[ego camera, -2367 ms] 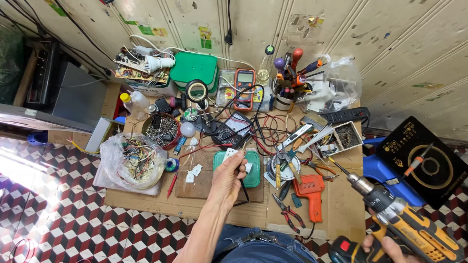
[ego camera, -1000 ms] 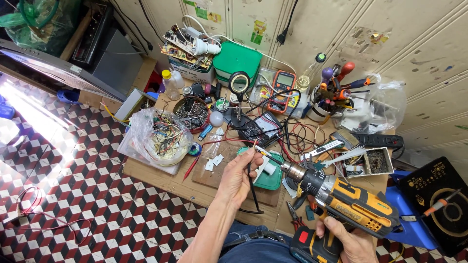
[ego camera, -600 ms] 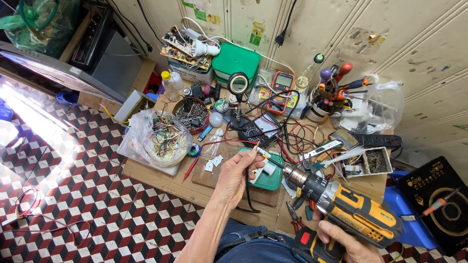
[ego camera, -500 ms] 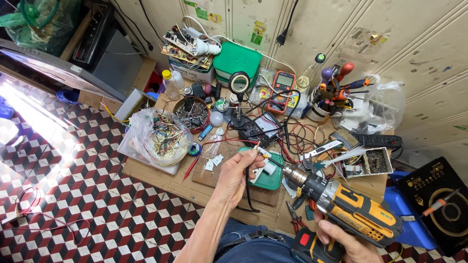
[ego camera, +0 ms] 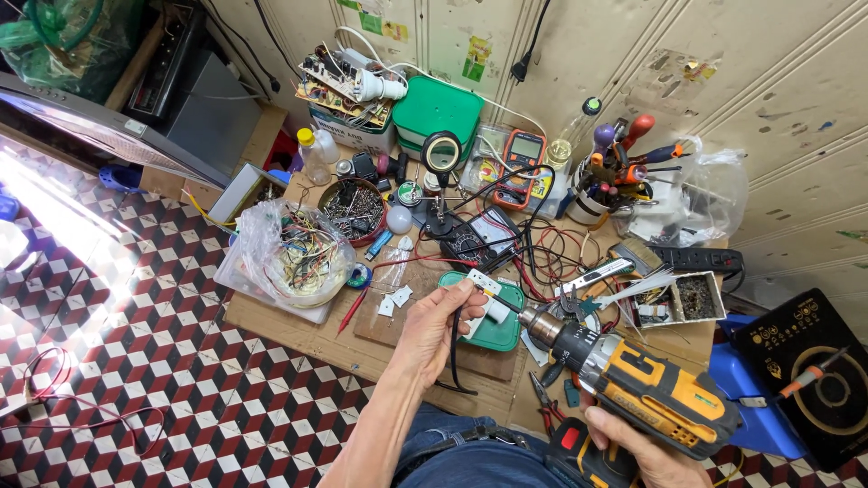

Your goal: Repairing or assembling an electrical power plug and connecting it to a wire using hand tools.

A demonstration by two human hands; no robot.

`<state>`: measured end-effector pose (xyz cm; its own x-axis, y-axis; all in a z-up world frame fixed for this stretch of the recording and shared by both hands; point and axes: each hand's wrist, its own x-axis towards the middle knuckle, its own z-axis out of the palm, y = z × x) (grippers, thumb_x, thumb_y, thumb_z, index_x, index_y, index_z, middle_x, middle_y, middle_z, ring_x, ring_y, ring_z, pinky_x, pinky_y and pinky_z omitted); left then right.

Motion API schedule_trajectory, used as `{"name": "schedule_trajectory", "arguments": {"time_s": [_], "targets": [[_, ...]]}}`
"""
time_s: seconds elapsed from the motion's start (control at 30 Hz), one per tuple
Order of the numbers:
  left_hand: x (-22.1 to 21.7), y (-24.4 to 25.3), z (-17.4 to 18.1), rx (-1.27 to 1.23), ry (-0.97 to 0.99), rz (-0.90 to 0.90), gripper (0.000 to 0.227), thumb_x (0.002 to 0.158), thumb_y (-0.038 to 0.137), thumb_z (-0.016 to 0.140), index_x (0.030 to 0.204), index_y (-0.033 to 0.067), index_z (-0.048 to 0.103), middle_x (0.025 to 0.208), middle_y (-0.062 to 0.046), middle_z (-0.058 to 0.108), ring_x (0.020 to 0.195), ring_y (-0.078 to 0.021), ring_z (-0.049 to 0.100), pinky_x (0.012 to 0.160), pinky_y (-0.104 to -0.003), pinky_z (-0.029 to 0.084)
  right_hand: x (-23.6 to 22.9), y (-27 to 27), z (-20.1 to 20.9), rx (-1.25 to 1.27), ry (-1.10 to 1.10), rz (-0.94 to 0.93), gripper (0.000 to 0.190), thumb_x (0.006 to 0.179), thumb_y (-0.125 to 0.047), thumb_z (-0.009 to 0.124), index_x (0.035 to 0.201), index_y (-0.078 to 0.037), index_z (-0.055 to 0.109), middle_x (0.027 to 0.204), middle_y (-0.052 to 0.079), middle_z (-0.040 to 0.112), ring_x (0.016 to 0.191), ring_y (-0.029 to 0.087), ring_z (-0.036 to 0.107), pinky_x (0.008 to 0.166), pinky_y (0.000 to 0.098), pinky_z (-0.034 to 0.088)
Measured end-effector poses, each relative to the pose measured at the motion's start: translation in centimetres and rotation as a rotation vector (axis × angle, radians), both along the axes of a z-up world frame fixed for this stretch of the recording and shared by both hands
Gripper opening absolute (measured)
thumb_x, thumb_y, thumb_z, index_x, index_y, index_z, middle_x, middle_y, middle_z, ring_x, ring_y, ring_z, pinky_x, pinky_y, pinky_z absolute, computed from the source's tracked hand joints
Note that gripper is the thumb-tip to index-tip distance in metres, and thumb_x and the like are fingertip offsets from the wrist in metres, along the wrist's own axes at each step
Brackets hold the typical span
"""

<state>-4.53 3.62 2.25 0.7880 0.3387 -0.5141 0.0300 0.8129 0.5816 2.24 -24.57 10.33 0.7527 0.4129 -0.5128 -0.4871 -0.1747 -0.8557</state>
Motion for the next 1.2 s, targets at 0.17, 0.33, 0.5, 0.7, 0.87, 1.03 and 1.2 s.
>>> {"name": "schedule_trajectory", "arguments": {"time_s": [0.17, 0.33, 0.5, 0.7, 0.87, 1.03, 1.2], "targets": [[0.0, -0.5, -1.2, -0.072, 0.104, -0.003, 0.03, 0.094, 0.026, 0.072, 0.111, 0.0013, 0.071, 0.095, -0.008, 0.078, 0.076, -0.0082, 0.068, 0.063, -0.02, 0.051, 0.4, -1.1, -1.5, -0.122, -0.104, 0.047, 0.033, 0.076, 0.002, 0.078, 0.108, 0.004, 0.073, 0.078, 0.013, 0.07, 0.064, 0.018, 0.062, 0.058, 0.0356, 0.053], [-0.7, -0.6, -3.1, -0.043, 0.077, -0.019, 0.038, 0.097, 0.029, 0.069, 0.118, -0.0013, 0.07, 0.087, -0.006, 0.072, 0.066, -0.0064, 0.055, 0.059, -0.022, 0.045, 0.6, -1.3, -1.3, -0.118, -0.228, 0.025, 0.031, 0.077, 0.003, 0.078, 0.108, 0.006, 0.075, 0.077, 0.015, 0.069, 0.063, 0.02, 0.062, 0.058, 0.0354, 0.053], [-0.8, -0.5, -0.6, -0.041, 0.013, -0.036, 0.038, 0.1, 0.03, 0.061, 0.127, 0.003, 0.066, 0.093, -0.004, 0.07, 0.071, -0.0054, 0.052, 0.06, -0.022, 0.04, 0.6, -0.8, -0.9, -0.03, -0.215, -0.034, 0.033, 0.078, 0.004, 0.076, 0.11, 0.007, 0.07, 0.086, 0.017, 0.072, 0.064, 0.02, 0.062, 0.058, 0.0353, 0.053], [-0.9, -0.3, 1.1, -0.083, -0.032, -0.043, 0.041, 0.1, 0.03, 0.054, 0.132, 0.0057, 0.063, 0.098, -0.003, 0.069, 0.075, -0.0068, 0.049, 0.064, -0.024, 0.038, 0.4, 0.2, -0.4, 0.002, -0.144, -0.055, 0.04, 0.077, 0.006, 0.071, 0.118, 0.004, 0.068, 0.097, 0.021, 0.076, 0.065, 0.019, 0.061, 0.058, 0.0345, 0.052], [-0.8, -0.4, 1.0, -0.085, -0.061, -0.042, 0.05, 0.099, 0.034, 0.05, 0.135, 0.0027, 0.062, 0.1, -0.003, 0.071, 0.077, -0.008, 0.05, 0.068, -0.025, 0.039, 0.3, 0.2, -0.8, 0.013, -0.115, -0.06, 0.041, 0.079, 0.007, 0.07, 0.12, 0.005, 0.067, 0.099, 0.023, 0.076, 0.065, 0.02, 0.06, 0.058, 0.0346, 0.051], [-0.7, -0.5, 1.4, -0.088, -0.063, -0.076, 0.054, 0.097, 0.038, 0.047, 0.135, 0.003, 0.063, 0.1, -0.003, 0.072, 0.078, -0.0075, 0.051, 0.068, -0.024, 0.038, 0.2, 0.3, -1.0, 0.022, -0.106, -0.073, 0.042, 0.077, 0.006, 0.071, 0.119, 0.005, 0.068, 0.1, 0.023, 0.077, 0.064, 0.02, 0.061, 0.057, 0.0348, 0.051], [-0.5, -0.6, 1.7, -0.077, -0.039, -0.076, 0.054, 0.097, 0.039, 0.049, 0.134, 0.0026, 0.063, 0.099, -0.003, 0.071, 0.078, -0.0074, 0.051, 0.068, -0.025, 0.037, 0.0, 0.3, -1.2, 0.012, -0.106, -0.07, 0.041, 0.077, 0.005, 0.073, 0.117, 0.006, 0.069, 0.101, 0.023, 0.077, 0.064, 0.02, 0.061, 0.058, 0.0352, 0.052]]}}
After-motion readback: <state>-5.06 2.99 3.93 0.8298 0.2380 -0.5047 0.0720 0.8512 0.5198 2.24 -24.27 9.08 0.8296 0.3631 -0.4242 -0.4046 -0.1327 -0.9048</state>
